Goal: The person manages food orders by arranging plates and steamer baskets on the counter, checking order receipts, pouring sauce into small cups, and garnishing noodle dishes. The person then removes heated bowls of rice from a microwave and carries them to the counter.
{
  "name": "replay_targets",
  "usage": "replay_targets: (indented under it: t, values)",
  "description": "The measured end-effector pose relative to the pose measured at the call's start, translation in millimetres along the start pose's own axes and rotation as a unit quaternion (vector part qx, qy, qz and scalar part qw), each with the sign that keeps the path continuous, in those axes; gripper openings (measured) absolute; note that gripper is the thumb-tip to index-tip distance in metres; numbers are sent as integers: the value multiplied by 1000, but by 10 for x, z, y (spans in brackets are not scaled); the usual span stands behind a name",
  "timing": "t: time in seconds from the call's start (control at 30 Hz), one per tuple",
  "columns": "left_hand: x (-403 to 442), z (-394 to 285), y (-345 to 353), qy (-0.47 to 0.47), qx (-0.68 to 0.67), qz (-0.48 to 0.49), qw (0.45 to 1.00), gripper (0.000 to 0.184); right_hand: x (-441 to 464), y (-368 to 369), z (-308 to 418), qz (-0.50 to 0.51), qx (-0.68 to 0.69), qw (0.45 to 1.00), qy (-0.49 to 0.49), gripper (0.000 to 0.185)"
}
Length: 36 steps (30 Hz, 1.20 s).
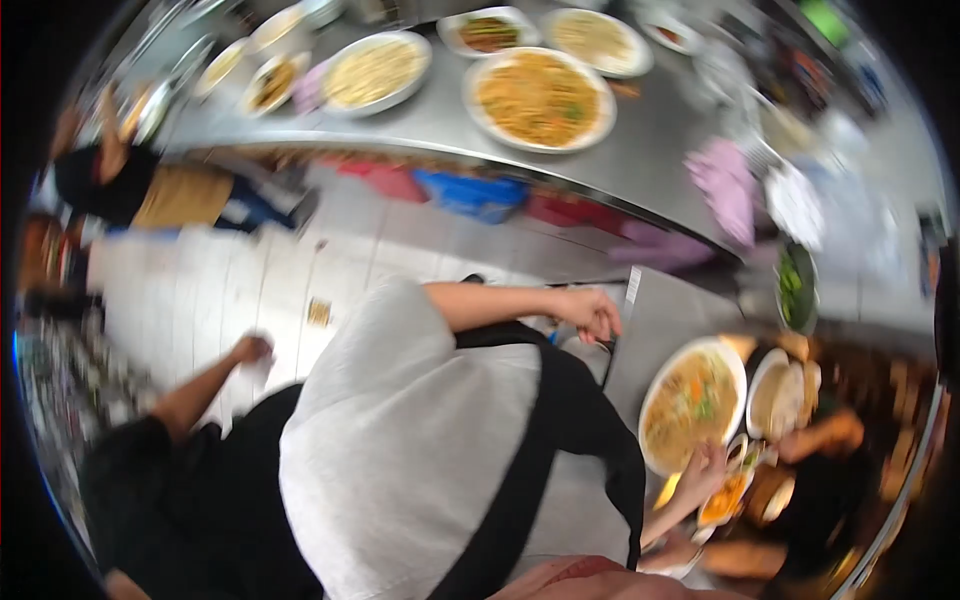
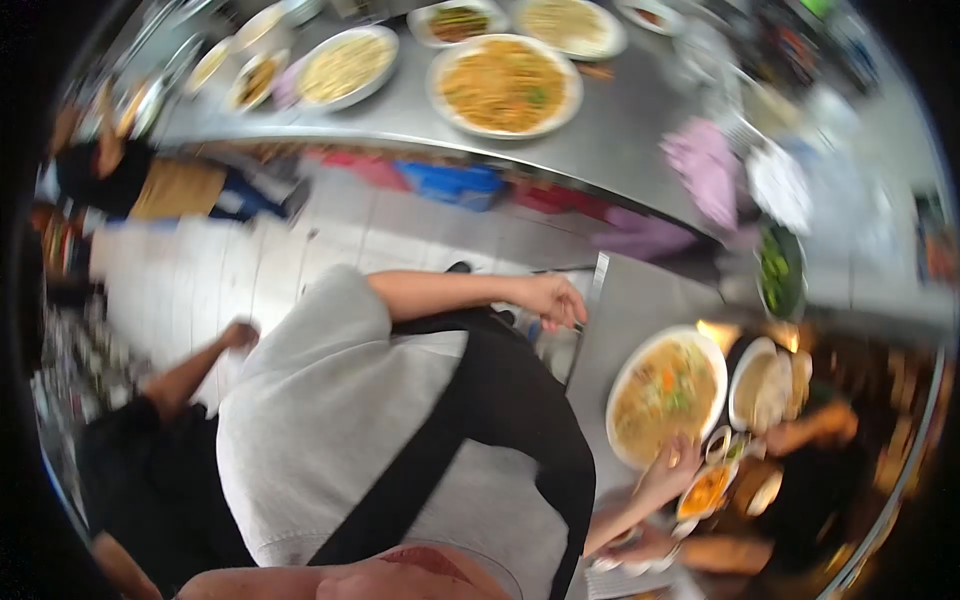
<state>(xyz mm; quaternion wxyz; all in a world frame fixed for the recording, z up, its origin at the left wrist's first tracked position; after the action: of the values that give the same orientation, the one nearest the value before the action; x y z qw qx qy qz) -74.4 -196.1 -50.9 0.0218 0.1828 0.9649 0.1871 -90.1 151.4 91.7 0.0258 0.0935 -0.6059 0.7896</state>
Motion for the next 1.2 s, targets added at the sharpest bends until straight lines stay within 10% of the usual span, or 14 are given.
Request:
replay_targets:
  t: [0.07,0.2,0.33,0.47,0.57,0.83,0.97,1.2]
  values:
    - [-362,292,-844,84,121,-100,984,13,-43,63,12,-119,-23,984,-127,28]
    - [-1874,229,-2144,-112,133,-457,872,62,27,56,108,51,71,964,251,25]
    - [-3320,391,-2935,-108,-32,-659,743,82,356,105,307,141,-44,987,72,39]
    - [-4170,178,-3432,123,-157,-848,492,59,541,168,1150,56,-62,992,-92,46]
    - [-4525,68,-3727,281,-215,-838,414,57,698,323,1535,76,-55,986,-136,46]
    - [-4923,434,-4446,274,-195,-871,357,12,849,446,2240,86,-98,975,-180,44]
    - [-5172,461,-3982,311,-54,-784,534,44,640,230,2734,82,-18,985,-149,43]
    - [-5193,-34,-3999,177,-118,-739,639,41,368,403,2371,32,-3,998,-63,46]
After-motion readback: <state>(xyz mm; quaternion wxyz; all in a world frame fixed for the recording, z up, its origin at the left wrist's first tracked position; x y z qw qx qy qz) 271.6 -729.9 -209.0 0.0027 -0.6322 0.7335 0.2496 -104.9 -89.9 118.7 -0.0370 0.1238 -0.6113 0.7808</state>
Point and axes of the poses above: each hand's wrist, its own x-axis towards the middle knuckle, its own y-axis out of the palm, z = x × y, the point moved 2 cm from there along x, towards the middle knuckle, and after that the axes turned 15 degrees about y, right-handed, at the moved point
